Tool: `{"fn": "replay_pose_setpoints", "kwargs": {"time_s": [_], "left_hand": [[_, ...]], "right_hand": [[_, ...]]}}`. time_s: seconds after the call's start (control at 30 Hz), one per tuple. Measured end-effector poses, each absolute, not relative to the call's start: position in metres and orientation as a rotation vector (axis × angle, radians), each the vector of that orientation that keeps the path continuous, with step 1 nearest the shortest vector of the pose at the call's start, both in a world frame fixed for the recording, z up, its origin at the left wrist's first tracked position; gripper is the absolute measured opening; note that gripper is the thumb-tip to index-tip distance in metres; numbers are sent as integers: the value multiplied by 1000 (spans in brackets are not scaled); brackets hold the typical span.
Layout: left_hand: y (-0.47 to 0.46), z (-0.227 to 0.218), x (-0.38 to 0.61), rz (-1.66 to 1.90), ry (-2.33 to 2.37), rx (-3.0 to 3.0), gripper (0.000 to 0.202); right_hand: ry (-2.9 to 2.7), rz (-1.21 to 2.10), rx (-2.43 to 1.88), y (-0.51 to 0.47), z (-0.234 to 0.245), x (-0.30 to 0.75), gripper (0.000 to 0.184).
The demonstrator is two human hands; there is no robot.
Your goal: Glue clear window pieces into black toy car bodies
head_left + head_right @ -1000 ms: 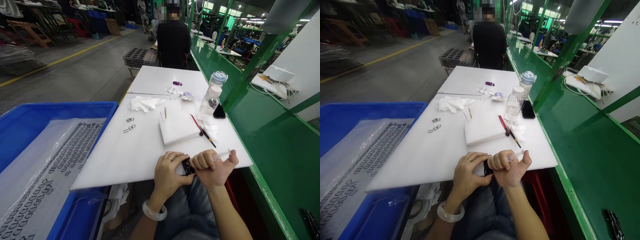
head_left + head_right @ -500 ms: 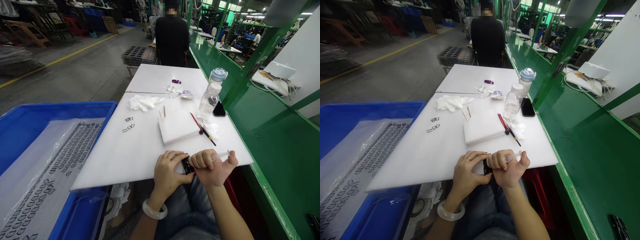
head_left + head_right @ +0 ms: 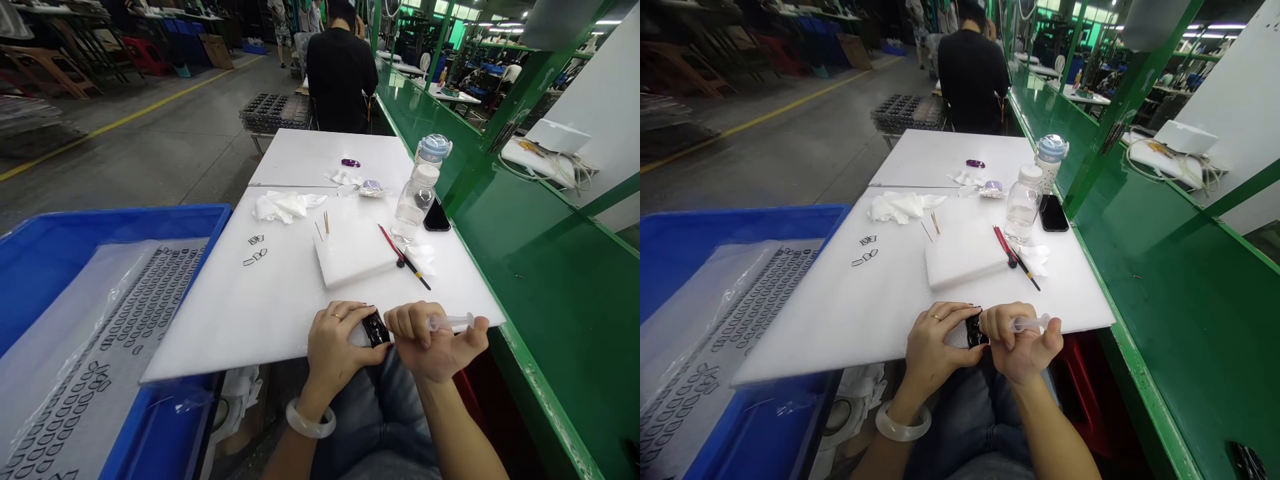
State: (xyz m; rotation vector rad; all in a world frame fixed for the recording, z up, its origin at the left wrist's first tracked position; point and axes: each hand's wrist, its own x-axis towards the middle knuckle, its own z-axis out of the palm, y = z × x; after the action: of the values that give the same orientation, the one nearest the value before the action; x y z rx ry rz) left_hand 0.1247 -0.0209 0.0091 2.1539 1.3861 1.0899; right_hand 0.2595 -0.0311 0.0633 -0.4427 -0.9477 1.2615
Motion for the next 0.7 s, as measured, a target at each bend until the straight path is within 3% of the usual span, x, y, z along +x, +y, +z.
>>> {"fn": "replay_pose_setpoints", "kwargs": {"time_s": [0.7], "left_hand": [[-23, 10, 125, 1054, 1406, 2152, 49]], "right_hand": [[-1011, 1286, -525, -32, 62, 261, 63]]}}
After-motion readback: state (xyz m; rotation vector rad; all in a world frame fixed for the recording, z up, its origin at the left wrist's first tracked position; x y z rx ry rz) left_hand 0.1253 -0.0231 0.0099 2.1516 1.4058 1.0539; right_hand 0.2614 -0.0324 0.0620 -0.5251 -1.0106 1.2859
